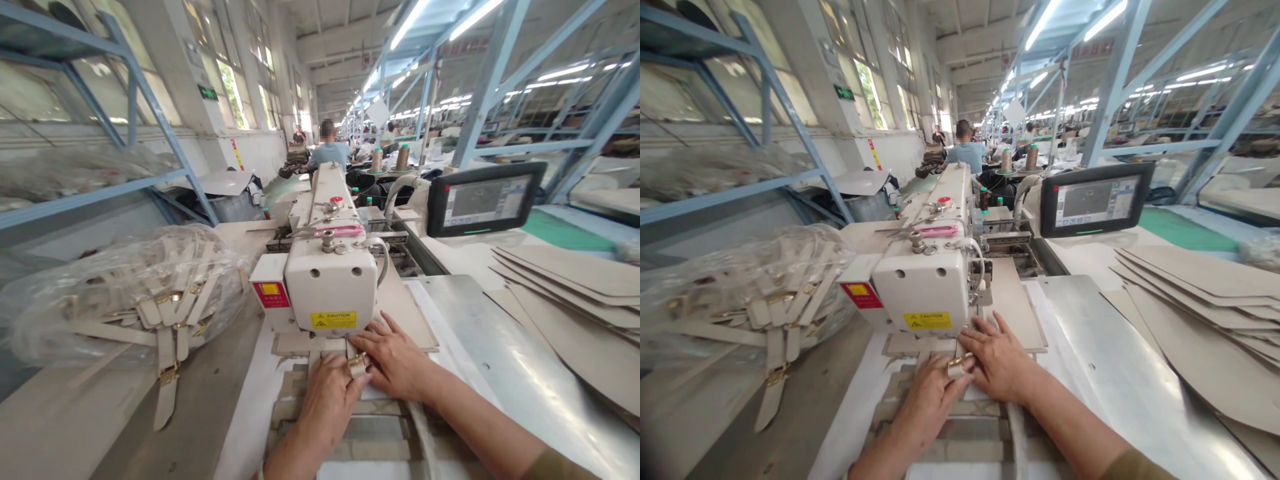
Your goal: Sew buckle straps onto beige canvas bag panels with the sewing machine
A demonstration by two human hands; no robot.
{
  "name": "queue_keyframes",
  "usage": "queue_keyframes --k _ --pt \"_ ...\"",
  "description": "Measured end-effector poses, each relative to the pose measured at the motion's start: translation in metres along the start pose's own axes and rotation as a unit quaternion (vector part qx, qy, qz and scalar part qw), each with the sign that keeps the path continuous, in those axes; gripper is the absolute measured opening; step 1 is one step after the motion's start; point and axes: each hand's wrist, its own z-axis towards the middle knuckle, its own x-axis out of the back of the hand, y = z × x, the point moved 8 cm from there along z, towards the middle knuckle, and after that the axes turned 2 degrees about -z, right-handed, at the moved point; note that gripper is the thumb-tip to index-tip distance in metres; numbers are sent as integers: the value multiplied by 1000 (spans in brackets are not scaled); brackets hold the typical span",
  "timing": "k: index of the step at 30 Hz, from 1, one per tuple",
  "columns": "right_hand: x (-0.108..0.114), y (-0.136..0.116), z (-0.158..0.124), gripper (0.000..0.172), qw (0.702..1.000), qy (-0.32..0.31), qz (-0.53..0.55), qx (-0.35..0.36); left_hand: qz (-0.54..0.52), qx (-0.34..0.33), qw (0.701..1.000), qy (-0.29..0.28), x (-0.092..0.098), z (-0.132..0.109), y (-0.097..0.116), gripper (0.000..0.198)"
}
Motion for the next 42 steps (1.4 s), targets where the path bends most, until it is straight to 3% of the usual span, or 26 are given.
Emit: queue_keyframes --k 3,7,10,13,19,26,33,38,42 --pt "1 -1 0 57 1000 18 -18 -3 17 -59 998 -5 9 -12 13 15" --pt "2 -2 0 57 998 45 -39 2 -13 -155 986 -56 11 -40 24 25" --pt "2 -4 1 52 997 55 -54 12 -60 -106 990 -75 10 -50 11 36" --pt "3 -5 2 48 995 65 -69 17 -79 -74 991 -72 9 -52 3 28" --pt "3 -3 4 46 994 75 -74 19 -74 -97 992 -45 14 -50 8 28" --pt "4 -6 10 23 987 111 -112 17 -47 -171 983 -37 10 -51 19 16" --pt "4 -6 7 26 988 114 -95 -32 -18 -185 982 -22 8 -50 20 13" --pt "0 -7 1 39 991 107 -72 -33 -16 -169 985 -24 7 -52 16 11" --pt "2 -9 -1 31 990 109 -81 -38 -17 -169 985 -27 8 -52 16 13"
